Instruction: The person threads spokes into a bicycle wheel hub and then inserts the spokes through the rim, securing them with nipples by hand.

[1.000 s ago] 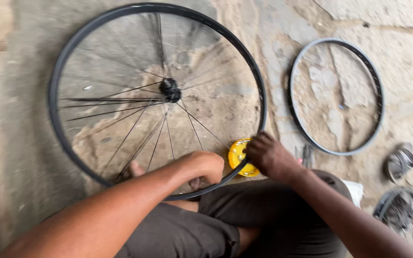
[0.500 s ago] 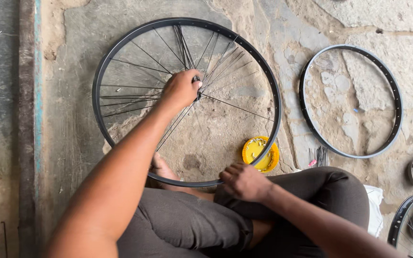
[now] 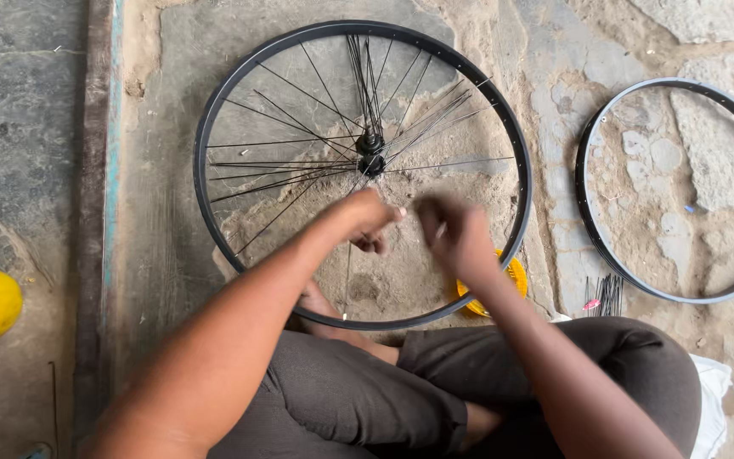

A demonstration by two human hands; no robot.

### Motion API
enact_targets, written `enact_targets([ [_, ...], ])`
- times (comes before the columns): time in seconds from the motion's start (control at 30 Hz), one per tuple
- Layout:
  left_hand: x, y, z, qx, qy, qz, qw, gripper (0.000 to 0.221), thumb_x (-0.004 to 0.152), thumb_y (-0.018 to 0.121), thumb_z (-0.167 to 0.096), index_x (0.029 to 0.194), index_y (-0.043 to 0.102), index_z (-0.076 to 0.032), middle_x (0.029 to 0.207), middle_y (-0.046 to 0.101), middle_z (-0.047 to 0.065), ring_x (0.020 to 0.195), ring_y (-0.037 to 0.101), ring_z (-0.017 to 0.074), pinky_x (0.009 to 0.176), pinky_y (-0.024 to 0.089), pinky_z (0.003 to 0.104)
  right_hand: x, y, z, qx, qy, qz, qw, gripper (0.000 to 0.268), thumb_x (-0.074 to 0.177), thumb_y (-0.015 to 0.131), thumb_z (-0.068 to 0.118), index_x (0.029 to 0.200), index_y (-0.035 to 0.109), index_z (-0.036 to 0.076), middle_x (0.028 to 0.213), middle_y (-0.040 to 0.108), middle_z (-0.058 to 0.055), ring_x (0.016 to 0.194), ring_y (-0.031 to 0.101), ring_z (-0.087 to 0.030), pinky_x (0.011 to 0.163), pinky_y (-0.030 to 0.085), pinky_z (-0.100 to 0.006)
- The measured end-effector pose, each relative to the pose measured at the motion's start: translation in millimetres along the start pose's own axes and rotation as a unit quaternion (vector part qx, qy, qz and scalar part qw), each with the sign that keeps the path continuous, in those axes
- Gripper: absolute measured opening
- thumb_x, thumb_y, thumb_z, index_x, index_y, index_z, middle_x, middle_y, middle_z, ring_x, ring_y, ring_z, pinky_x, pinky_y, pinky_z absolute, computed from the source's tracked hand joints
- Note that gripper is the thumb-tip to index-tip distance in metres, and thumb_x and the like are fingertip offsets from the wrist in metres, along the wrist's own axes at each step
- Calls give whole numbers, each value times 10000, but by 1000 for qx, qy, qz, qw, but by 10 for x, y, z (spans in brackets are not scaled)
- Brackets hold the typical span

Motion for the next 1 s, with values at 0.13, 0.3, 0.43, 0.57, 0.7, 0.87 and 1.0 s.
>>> enact_targets([
  [0.13,19,156,-17,20,-37,-16,999,424,1027,582,-244,1162,543,157,783,715,264,517,678,246,460,545,357,640,250,-772,216,242,-17,946,205,1039,581,154,1089,722,15,791,717,-61,659,659,-141,614,555,-294],
  [0.3,27,177,109,-71,33,75,994,393,1027,564,-224,1060,625,163,843,728,226,588,713,274,495,587,359,1025,976,-1389,561,357,65,744,258,1013,446,191,1110,650,67,696,552,-33,556,472,-149,528,457,-282],
  [0.43,36,198,114,-69,20,92,993,358,1032,569,-224,1026,638,127,882,721,237,618,706,278,522,606,356,1190,1190,-1536,666,345,96,655,163,1067,488,182,916,510,125,678,484,15,544,374,-110,496,326,-260],
  [0.57,44,292,48,-50,-10,86,995,316,1024,560,-208,1027,641,97,866,745,193,594,679,225,483,557,337,1243,1205,-1550,667,342,64,659,160,1040,578,228,894,553,167,614,439,58,528,373,-84,485,310,-237],
  [0.7,39,311,51,-6,-2,36,999,294,1018,566,-187,1011,668,88,846,763,149,561,655,169,432,504,317,1198,1146,-1616,641,354,-4,680,242,983,696,224,813,530,176,597,419,73,515,378,-84,460,315,-252],
  [0.87,-9,330,15,-38,10,43,998,284,1024,553,-152,1009,654,113,837,746,188,539,638,196,428,511,326,1096,878,-1798,578,409,-151,690,184,921,729,219,820,587,160,589,459,58,511,407,-84,454,328,-244],
  [1.0,-30,326,-3,-37,12,39,998,255,1025,554,-126,1054,629,116,834,733,196,554,652,209,462,547,323,935,768,-2089,619,421,-219,626,204,965,687,190,828,553,119,629,516,13,550,450,-112,475,360,-258],
])
Point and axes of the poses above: each hand's wrist, its own x-axis towards the middle knuckle, its own y-axis out of the palm, z = x × y, the point moved 5 cm from there along x, towards the middle knuckle
